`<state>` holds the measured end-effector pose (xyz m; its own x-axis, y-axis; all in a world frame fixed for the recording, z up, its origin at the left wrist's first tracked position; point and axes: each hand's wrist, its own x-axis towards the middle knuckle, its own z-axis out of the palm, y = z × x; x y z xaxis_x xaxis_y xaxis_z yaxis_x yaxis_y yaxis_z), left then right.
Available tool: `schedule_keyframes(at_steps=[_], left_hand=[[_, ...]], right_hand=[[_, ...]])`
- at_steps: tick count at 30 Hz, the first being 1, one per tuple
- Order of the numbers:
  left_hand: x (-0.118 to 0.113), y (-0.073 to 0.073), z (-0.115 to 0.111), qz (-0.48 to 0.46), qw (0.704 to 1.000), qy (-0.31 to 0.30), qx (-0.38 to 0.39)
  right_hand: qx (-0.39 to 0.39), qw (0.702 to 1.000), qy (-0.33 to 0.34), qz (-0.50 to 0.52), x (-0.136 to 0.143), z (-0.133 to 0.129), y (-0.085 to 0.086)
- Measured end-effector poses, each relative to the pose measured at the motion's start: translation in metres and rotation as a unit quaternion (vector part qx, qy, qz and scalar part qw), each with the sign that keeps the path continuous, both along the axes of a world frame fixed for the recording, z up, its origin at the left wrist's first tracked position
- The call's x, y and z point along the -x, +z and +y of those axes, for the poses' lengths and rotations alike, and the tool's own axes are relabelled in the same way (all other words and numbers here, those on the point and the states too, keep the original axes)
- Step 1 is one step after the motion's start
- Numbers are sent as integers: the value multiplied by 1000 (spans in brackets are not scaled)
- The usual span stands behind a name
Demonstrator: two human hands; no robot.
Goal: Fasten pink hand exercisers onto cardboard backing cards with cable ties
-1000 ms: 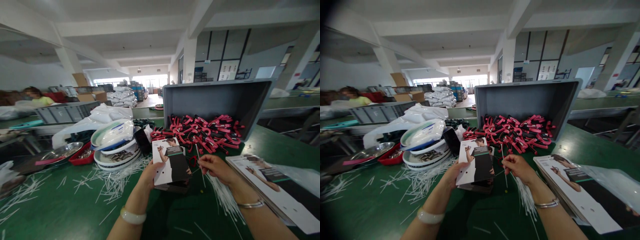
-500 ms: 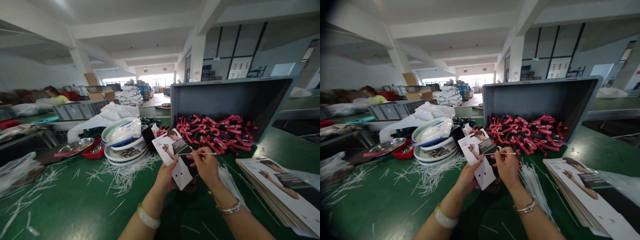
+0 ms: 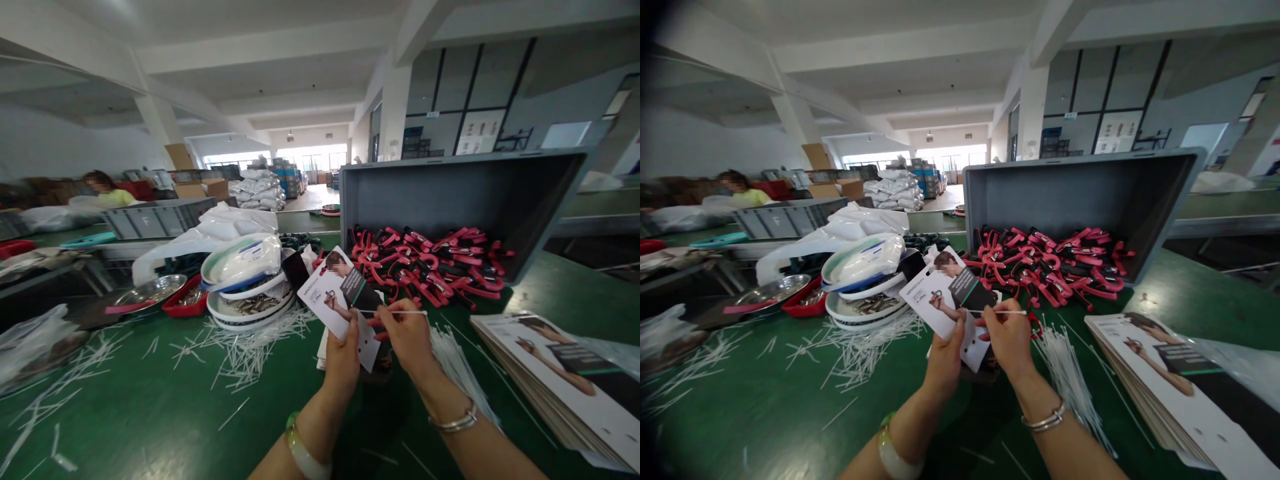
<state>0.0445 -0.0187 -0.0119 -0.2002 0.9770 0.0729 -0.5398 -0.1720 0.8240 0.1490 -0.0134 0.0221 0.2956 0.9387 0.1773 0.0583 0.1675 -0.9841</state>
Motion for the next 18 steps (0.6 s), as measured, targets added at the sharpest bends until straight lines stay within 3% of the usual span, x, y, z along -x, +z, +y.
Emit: schedule_keyframes(at_steps=[3,6,10,12,14,17,18], left_hand=[[-4,0,-5,24,999,-25,-4],[-3,3,-8,42,997,-58,9],[8,9,-1,39,994,-62,83],[18,12,4,24,989,-89,112],[28,15,8,-9,987,-121,108],[39,18,8,-42,978,-189,79],[40,18,7,-45,972,-220,72]], right_hand=[[39,997,7,73,9,0,-2],[54,995,19,78,15,-3,-4],[33,993,98,-52,5,-8,-2],[6,974,177,-138,-12,-9,4],[-7,957,214,-198,-35,-5,12],[-16,985,69,-160,-61,4,19],[-6,990,49,-131,-63,5,19]])
